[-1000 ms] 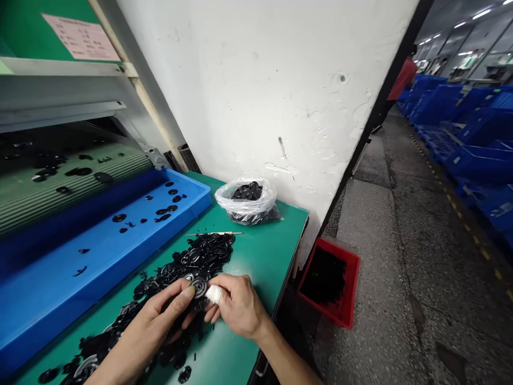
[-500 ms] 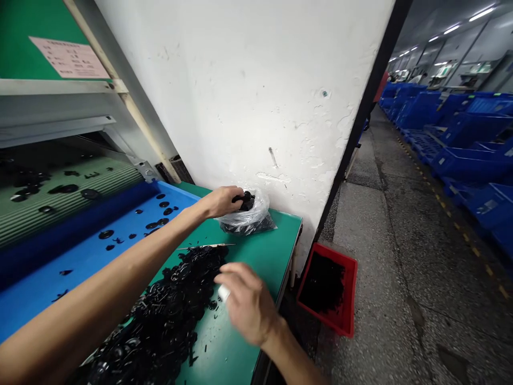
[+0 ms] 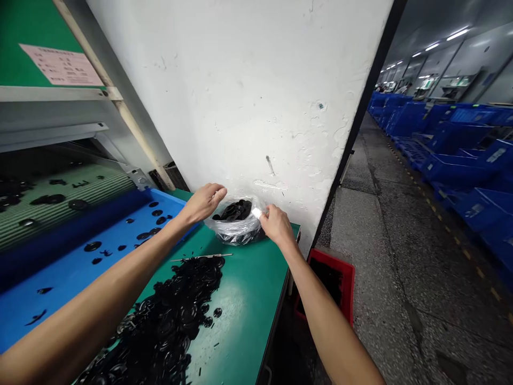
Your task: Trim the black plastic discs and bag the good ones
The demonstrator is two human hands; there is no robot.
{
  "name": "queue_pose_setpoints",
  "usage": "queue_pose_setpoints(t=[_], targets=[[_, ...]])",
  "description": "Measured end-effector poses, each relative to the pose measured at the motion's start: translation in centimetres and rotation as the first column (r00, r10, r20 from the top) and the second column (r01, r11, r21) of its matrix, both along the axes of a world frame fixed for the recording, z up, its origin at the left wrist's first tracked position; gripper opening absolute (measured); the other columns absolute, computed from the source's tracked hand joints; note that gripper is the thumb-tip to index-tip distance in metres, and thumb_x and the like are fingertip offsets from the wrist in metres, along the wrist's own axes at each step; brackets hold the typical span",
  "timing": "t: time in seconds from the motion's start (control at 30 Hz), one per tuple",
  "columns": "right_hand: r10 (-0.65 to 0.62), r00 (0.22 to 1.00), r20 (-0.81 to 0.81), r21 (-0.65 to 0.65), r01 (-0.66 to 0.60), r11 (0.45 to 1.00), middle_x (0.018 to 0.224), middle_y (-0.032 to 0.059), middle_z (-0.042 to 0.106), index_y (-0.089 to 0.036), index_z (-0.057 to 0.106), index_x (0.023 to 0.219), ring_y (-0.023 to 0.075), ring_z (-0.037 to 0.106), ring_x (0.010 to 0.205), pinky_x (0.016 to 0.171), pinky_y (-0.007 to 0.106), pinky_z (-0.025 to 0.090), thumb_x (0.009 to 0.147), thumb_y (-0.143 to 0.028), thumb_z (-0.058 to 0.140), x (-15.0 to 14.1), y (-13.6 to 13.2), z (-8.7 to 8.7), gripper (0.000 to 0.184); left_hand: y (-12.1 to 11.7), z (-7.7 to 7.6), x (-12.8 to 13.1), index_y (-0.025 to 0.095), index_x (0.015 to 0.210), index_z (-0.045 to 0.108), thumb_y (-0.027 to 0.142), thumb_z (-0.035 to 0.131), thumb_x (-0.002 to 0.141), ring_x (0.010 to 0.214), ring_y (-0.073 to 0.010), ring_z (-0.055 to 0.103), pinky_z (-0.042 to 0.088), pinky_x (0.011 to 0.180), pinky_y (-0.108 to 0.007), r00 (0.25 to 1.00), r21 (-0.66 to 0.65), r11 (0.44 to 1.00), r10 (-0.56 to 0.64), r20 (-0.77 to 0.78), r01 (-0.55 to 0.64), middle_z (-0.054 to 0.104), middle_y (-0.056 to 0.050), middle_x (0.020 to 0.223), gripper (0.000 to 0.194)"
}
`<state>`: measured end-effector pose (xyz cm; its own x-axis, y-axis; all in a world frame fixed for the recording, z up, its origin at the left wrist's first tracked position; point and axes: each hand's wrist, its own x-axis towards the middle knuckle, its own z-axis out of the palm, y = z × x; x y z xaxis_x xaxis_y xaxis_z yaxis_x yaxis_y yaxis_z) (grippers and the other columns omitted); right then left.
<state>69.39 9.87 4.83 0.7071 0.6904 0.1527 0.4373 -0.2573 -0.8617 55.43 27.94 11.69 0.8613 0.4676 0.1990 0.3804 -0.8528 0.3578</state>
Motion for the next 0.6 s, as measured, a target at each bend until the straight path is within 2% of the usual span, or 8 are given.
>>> queue_pose_setpoints(t=[0.1,0.2,0.33,0.43,0.5,0.6], targets=[[0.035,0.992,-0.125,-0.043,-0.040,0.998,0.087,0.0021,0.065,-0.014,0.061,0.106,0.0111,0.061,0.065,0.058,0.026,0.053,0.094,-0.031,0.058,0.4,1.6,-0.3,0.022,0.9,-0.9,-0.9,0.017,0.121,0.058,0.033,0.060,0.092,0.101,-0.0251,0.064,0.054,0.085,-0.047,0.987,-0.056,0.986,0.151,-0.055,-0.154,0.062,-0.010,0.122,0.033],[0.084,0.976,-0.200,0.006,-0.085,0.996,0.083,0.0008,0.064,-0.013,0.062,0.100,0.0098,0.060,0.062,0.055,0.024,0.053,0.095,-0.032,0.057,0.2,2.3,0.4,0.021,1.0,-1.1,-1.0,0.017,0.116,0.061,0.031,0.060,0.092,0.096,-0.0227,0.065,0.056,0.081,-0.043,0.976,-0.103,0.971,0.209,-0.054,-0.214,0.064,-0.008,0.117,0.028],[0.129,0.971,-0.200,0.180,-0.092,0.979,0.075,-0.0008,0.063,-0.014,0.062,0.094,0.0097,0.058,0.058,0.052,0.022,0.051,0.092,-0.036,0.056,0.0,2.0,3.3,0.023,0.6,0.3,-0.6,0.016,0.116,0.061,0.032,0.060,0.092,0.097,-0.0237,0.065,0.056,0.082,-0.043,0.950,-0.123,0.949,0.301,0.088,-0.289,0.064,-0.008,0.116,0.029],[0.145,0.973,-0.180,0.283,-0.090,0.955,0.076,-0.0001,0.064,-0.016,0.063,0.093,0.0115,0.059,0.062,0.053,0.021,0.050,0.087,-0.040,0.057,-0.1,1.4,5.2,0.026,0.1,1.4,-0.9,0.016,0.117,0.060,0.032,0.060,0.093,0.099,-0.0246,0.065,0.055,0.083,-0.045,0.922,-0.141,0.937,0.342,0.182,-0.320,0.064,-0.008,0.117,0.030],[0.157,0.972,-0.174,0.316,-0.096,0.944,0.079,0.0011,0.064,-0.017,0.062,0.093,0.0125,0.060,0.064,0.054,0.021,0.051,0.084,-0.042,0.057,-0.5,1.0,5.3,0.027,-0.4,1.3,-1.5,0.016,0.117,0.060,0.032,0.059,0.093,0.099,-0.0245,0.065,0.055,0.083,-0.045,0.918,-0.164,0.935,0.344,0.197,-0.316,0.064,-0.008,0.117,0.030],[0.175,0.968,-0.179,0.289,-0.118,0.950,0.076,0.0029,0.064,-0.015,0.063,0.091,0.0137,0.059,0.061,0.052,0.024,0.052,0.081,-0.042,0.057,-1.5,0.1,3.7,0.029,-1.2,0.0,-2.9,0.016,0.115,0.061,0.032,0.060,0.092,0.096,-0.0230,0.065,0.055,0.082,-0.043,0.938,-0.221,0.934,0.315,0.142,-0.280,0.065,-0.008,0.114,0.027]])
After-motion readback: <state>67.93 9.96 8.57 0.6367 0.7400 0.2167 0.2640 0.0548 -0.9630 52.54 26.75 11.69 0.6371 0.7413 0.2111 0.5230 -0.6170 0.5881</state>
